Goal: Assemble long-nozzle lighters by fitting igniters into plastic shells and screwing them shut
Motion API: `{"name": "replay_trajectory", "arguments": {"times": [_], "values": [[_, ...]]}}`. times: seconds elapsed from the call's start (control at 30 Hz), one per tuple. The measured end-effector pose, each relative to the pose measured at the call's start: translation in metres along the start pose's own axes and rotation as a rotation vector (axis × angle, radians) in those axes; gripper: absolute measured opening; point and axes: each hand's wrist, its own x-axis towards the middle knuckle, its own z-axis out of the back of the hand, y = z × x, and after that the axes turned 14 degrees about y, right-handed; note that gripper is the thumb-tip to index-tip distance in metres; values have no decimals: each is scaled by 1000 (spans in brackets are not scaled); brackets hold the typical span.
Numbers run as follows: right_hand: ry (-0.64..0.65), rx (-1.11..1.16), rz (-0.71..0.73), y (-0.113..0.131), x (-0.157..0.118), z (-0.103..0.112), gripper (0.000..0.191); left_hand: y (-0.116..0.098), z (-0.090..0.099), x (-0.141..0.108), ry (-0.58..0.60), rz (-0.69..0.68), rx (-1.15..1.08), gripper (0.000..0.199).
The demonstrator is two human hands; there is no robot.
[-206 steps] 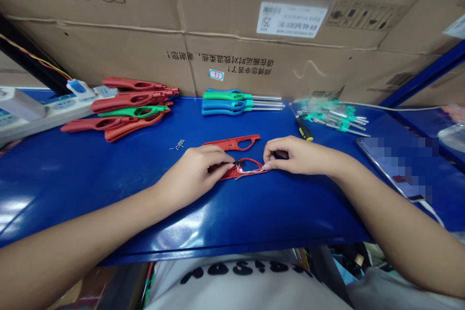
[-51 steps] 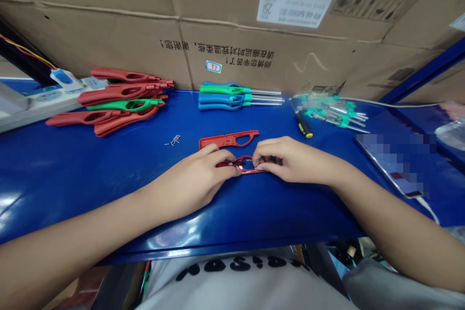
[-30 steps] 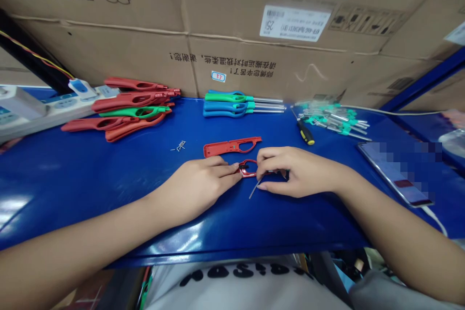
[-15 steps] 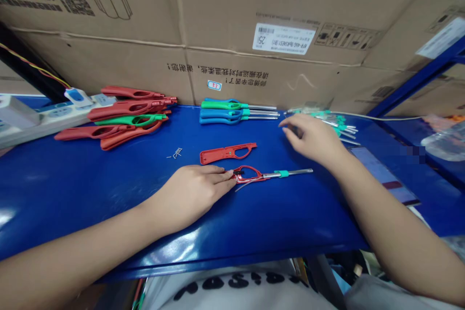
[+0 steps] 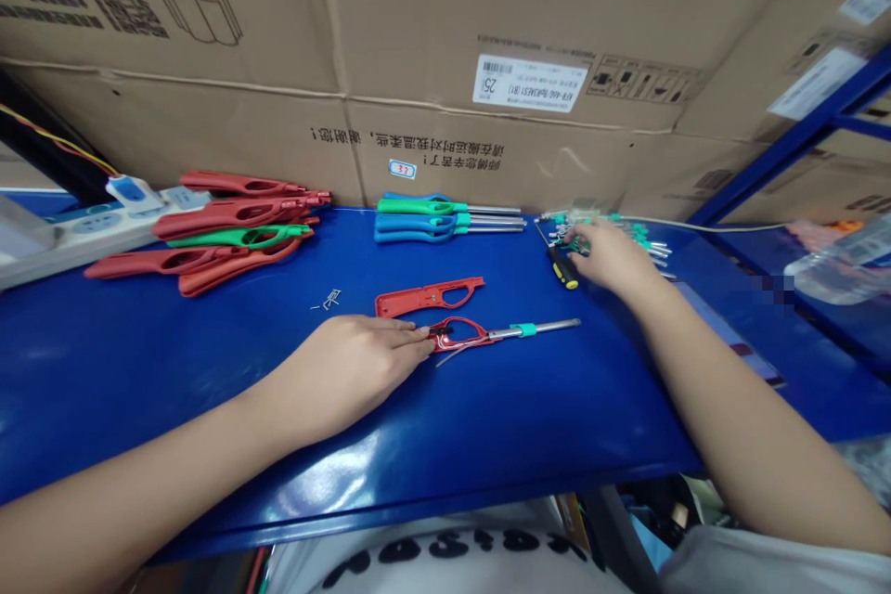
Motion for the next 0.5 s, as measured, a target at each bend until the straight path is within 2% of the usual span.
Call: {"name": "replay_trajectory", "arguments": {"times": [0.2, 0.33, 0.5], "values": [[-73, 69, -38, -2, 2, -2, 28, 1, -1, 1, -14, -1, -13, 31], [-68, 53, -77, -2, 5, -3, 19, 1, -2, 1, -25, 4, -6, 33], [-78, 117, -23, -10, 7, 0, 11, -2, -3, 1, -50, 52, -10, 29]]}}
